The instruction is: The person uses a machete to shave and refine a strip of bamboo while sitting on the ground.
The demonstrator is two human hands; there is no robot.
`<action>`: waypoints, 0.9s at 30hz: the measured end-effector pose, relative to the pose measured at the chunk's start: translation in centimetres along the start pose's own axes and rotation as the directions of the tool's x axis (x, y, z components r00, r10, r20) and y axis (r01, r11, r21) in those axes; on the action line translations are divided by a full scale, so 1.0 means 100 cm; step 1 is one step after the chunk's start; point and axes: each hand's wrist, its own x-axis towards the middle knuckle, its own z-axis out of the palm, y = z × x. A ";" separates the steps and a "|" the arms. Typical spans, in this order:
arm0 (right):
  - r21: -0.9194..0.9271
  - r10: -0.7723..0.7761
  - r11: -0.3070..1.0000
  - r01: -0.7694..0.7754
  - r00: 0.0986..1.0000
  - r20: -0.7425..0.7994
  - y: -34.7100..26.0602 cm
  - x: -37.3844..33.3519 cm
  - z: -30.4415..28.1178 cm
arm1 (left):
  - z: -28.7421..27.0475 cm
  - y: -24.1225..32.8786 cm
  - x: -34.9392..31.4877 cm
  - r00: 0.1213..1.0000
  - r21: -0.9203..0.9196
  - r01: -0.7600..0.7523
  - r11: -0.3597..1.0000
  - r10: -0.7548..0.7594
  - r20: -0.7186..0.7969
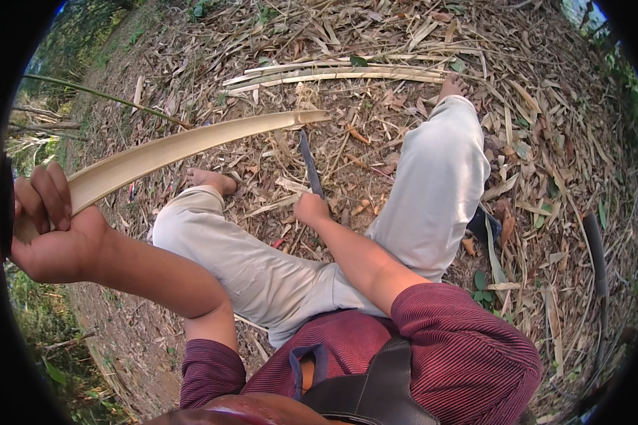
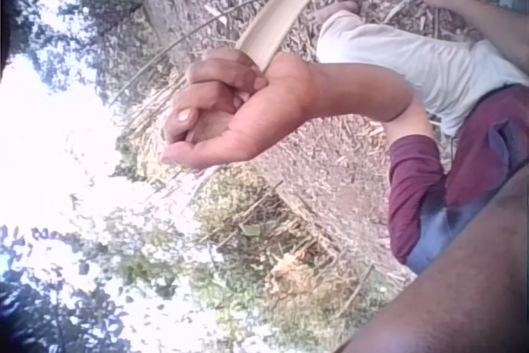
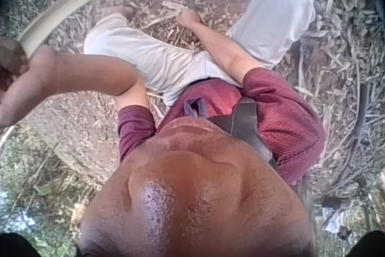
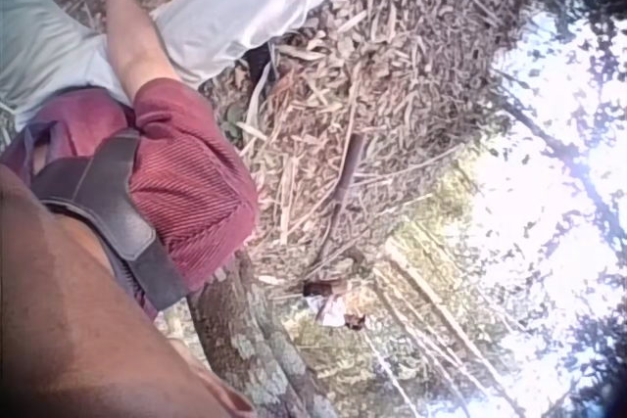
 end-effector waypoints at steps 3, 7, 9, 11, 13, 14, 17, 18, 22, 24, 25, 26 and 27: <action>-0.004 0.006 1.000 -0.006 1.000 0.011 -0.002 -0.001 -0.001 | -0.007 0.000 0.001 0.996 -0.101 0.032 0.994 -0.023 0.087; -0.008 0.007 1.000 -0.007 1.000 0.006 0.000 0.000 -0.001 | -0.003 0.002 -0.003 0.994 -0.127 0.024 0.992 -0.010 0.108; -0.010 0.000 1.000 0.000 1.000 0.027 -0.002 -0.001 -0.002 | -0.007 0.002 -0.003 0.988 -0.145 0.025 0.989 -0.002 0.153; -0.005 -0.002 1.000 0.003 0.997 0.071 -0.003 -0.002 -0.005 | -0.006 0.002 -0.003 0.989 -0.156 0.022 0.987 0.002 0.151; -0.002 0.002 1.000 -0.002 0.998 0.067 -0.002 -0.001 -0.005 | -0.008 0.002 -0.003 0.986 -0.171 0.033 0.985 -0.005 0.164; 0.000 0.005 1.000 -0.005 0.998 0.065 -0.002 -0.001 -0.004 | -0.011 0.001 0.000 0.984 -0.180 0.047 0.983 -0.014 0.179; 0.033 0.016 0.999 -0.015 1.000 -0.025 -0.002 -0.002 -0.002 | -0.014 0.001 0.002 0.977 -0.200 0.068 0.977 -0.025 0.210; 0.041 0.011 0.999 -0.009 0.999 -0.039 -0.001 -0.001 -0.002 | -0.014 0.001 0.002 0.976 -0.207 0.073 0.976 -0.027 0.218; 0.100 -0.026 0.994 0.039 0.992 -0.120 -0.015 -0.012 -0.012 | -0.008 0.002 -0.003 0.987 -0.153 0.024 0.988 0.001 0.160; 0.101 -0.051 0.992 0.072 0.979 -0.196 -0.018 -0.013 -0.018 | -0.005 0.002 -0.003 0.991 -0.135 0.020 0.991 -0.002 0.133; 0.078 -0.069 0.993 0.090 0.969 -0.235 -0.016 -0.008 -0.016 | -0.005 0.002 -0.003 0.990 -0.144 0.023 0.989 -0.003 0.143; 0.055 -0.089 0.993 0.107 0.958 -0.273 -0.016 -0.006 -0.016 | -0.005 0.002 -0.002 0.988 -0.151 0.027 0.988 -0.003 0.152; 0.054 -0.061 0.995 0.079 0.957 -0.285 -0.015 -0.006 -0.016 | -0.006 0.002 -0.002 0.987 -0.158 0.030 0.987 -0.004 0.161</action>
